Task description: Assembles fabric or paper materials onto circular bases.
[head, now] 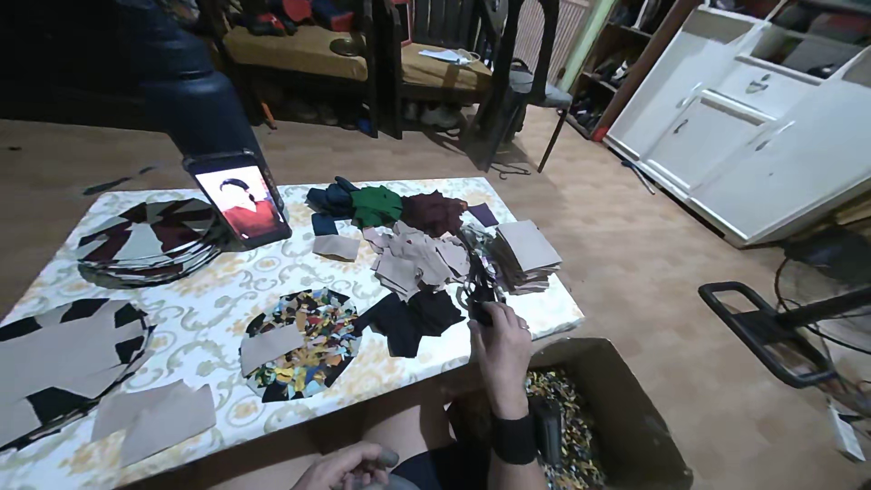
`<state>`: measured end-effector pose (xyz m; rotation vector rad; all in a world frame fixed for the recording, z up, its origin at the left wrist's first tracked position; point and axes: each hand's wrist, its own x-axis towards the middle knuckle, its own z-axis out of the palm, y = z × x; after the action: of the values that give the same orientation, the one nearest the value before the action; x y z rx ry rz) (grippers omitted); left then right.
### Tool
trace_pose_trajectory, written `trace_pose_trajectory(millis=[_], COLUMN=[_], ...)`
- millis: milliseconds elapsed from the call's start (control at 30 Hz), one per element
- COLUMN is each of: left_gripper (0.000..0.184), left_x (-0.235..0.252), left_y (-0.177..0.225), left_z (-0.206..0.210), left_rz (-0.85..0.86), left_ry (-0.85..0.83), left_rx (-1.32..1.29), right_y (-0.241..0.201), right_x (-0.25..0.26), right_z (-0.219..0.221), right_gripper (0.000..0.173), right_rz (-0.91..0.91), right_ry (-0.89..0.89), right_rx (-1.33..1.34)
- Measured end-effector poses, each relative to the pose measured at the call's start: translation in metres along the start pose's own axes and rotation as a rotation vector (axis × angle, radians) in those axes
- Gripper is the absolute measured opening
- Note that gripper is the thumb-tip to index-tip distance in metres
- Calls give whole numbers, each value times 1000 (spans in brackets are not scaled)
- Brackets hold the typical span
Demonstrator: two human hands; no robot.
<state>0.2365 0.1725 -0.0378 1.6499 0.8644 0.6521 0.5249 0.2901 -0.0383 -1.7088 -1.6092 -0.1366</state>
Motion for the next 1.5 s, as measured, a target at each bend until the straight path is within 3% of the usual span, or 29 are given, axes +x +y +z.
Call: trace_pose_trajectory(millis=[67,200,367,467,600,767,900,1033,1100,1167,1267,1333,1400,1500], left_gripper=[30,31,28,28,26,26,26,25,23,28,50,52,42,28], left_x=[0,-4,-13,-16,-16,-17,-20,-19,-13,-5,4,8,13,12], left_y=[2,3,1,2,2,-3,-4,-5,2,8,16,21,20,16], left_z=[2,0,-9,-15,-15,-12,-16,-19,-17,-14,-13,-10,-8,-12], left_rz=[4,-6,9,0,22,41,71,101,86,101,118,93,40,46], left_ry=[-2,-7,86,116,105,105,151,273,349,395,347,358,441,565], left_rx=[13,13,13,-15,-51,-35,-18,-69,-123,-154,-168,-160,-120,-264], right_y=[-1,6,14,13,15,17,13,-10,-30,-52,-85,-100,-109,-109], right_x=[2,5,8,11,10,7,5,3,-2,-14,-33,-41,-41,-24], right_z=[5,8,-10,-17,-21,-14,-29,-47,-52,-52,-39,-28,-22,-6], right_gripper=[21,23,38,50,48,34,44,50,51,52,52,53,55,49], right_rz=[-22,-24,99,50,-11,-72,-60,-83,-83,-132,-253,-310,-332,-337], right_ry=[71,138,3,-160,-245,-151,-98,36,-26,-197,-473,-595,-618,-439], right_rx=[-50,15,245,205,211,184,298,621,789,879,1009,1078,1049,820])
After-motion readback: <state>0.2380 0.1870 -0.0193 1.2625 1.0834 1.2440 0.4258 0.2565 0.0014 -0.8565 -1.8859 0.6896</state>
